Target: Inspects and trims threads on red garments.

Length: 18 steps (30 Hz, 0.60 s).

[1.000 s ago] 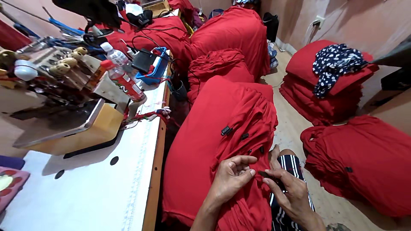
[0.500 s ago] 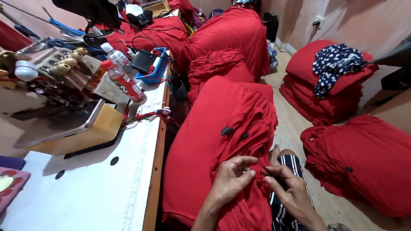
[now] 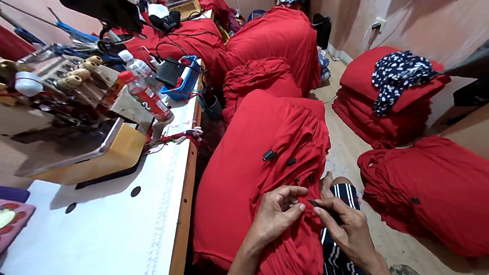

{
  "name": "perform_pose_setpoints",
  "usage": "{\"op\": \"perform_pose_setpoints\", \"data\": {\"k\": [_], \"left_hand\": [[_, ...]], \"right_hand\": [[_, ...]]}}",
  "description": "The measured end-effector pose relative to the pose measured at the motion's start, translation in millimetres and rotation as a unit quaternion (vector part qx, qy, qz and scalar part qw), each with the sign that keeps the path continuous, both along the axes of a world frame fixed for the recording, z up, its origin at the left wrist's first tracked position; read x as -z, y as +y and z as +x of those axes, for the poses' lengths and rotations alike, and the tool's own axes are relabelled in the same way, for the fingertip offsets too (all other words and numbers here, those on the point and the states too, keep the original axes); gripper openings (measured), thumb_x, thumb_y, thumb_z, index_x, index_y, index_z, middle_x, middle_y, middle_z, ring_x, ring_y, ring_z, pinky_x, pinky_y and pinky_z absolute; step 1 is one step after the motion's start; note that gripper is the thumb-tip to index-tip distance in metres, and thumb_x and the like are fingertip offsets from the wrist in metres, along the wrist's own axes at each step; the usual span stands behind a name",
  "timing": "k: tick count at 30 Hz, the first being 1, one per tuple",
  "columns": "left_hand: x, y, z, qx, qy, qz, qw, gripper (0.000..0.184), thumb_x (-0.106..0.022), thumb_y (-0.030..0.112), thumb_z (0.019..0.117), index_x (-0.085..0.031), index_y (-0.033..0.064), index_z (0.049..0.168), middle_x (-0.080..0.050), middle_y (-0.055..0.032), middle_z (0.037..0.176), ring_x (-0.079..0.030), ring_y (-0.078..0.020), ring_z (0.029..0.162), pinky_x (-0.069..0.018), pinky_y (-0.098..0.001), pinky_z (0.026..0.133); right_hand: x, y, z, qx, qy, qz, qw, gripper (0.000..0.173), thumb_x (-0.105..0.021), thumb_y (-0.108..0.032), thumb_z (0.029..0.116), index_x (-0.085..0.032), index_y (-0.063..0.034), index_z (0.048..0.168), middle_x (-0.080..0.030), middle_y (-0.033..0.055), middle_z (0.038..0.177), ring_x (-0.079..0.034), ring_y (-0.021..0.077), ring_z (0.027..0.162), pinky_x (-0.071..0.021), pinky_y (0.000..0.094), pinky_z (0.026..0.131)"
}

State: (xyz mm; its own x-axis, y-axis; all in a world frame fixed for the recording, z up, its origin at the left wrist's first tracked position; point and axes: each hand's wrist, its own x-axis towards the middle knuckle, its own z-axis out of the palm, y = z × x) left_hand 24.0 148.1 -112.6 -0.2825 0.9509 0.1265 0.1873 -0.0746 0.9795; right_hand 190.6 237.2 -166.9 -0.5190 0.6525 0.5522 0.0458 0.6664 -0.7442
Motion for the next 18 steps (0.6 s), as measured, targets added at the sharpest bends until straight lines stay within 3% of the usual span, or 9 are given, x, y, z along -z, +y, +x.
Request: {"op": "perform_pose_setpoints", "data": {"k": [4, 6, 8, 13, 18], "left_hand": [[0, 0, 0, 0.001, -0.014, 0.009, 1.000, 0.036, -0.061, -0.006, 0.0877, -0.062, -0.0104, 0.123, -0.069, -0.0058, 0.107, -0.065, -0.0004, 0.083, -0.0568, -0.0176, 0.075], [0, 1, 0, 0.003, -0.026, 0.015, 1.000, 0.040, -0.061, -0.007, 0.0867, -0.058, -0.0115, 0.126, -0.067, -0.0060, 0.108, -0.065, -0.0013, 0.084, -0.0572, -0.0180, 0.075], [0, 2, 0, 0.004, -0.034, 0.019, 0.999, 0.046, -0.061, -0.007, 0.0863, -0.054, -0.0123, 0.131, -0.067, -0.0068, 0.110, -0.067, -0.0029, 0.086, -0.0584, -0.0197, 0.076], [0, 3, 0, 0.009, -0.025, 0.017, 1.000, 0.056, -0.062, -0.007, 0.0854, -0.046, -0.0122, 0.139, -0.070, -0.0071, 0.108, -0.068, -0.0048, 0.085, -0.0591, -0.0221, 0.075], [0, 2, 0, 0.010, -0.026, 0.020, 0.999, 0.057, -0.062, -0.008, 0.0848, -0.045, -0.0121, 0.139, -0.070, -0.0057, 0.105, -0.068, -0.0039, 0.084, -0.0589, -0.0215, 0.074]], "right_hand": [[-8, 3, 4, 0.016, 0.081, -0.073, 0.994, 0.021, -0.061, -0.016, 0.0995, -0.066, 0.0034, 0.104, -0.070, -0.0008, 0.087, -0.062, -0.0077, 0.075, -0.0519, 0.0089, 0.069], [-11, 5, 5, 0.019, 0.102, -0.105, 0.989, 0.021, -0.062, -0.015, 0.0977, -0.064, 0.0035, 0.106, -0.070, -0.0044, 0.090, -0.062, -0.0092, 0.079, -0.0524, 0.0084, 0.070], [-12, 3, 5, -0.005, 0.089, -0.119, 0.989, 0.025, -0.063, -0.017, 0.0972, -0.065, 0.0042, 0.109, -0.069, -0.0025, 0.092, -0.062, -0.0083, 0.079, -0.0524, 0.0092, 0.070], [0, -3, -2, -0.002, -0.003, -0.019, 1.000, 0.026, -0.060, -0.026, 0.0996, -0.071, -0.0023, 0.105, -0.071, 0.0053, 0.085, -0.064, 0.0031, 0.070, -0.0526, 0.0186, 0.064], [-2, -1, 0, 0.018, 0.014, -0.038, 0.999, 0.024, -0.060, -0.022, 0.0996, -0.071, -0.0004, 0.102, -0.071, 0.0036, 0.084, -0.063, -0.0018, 0.071, -0.0519, 0.0138, 0.065]]}}
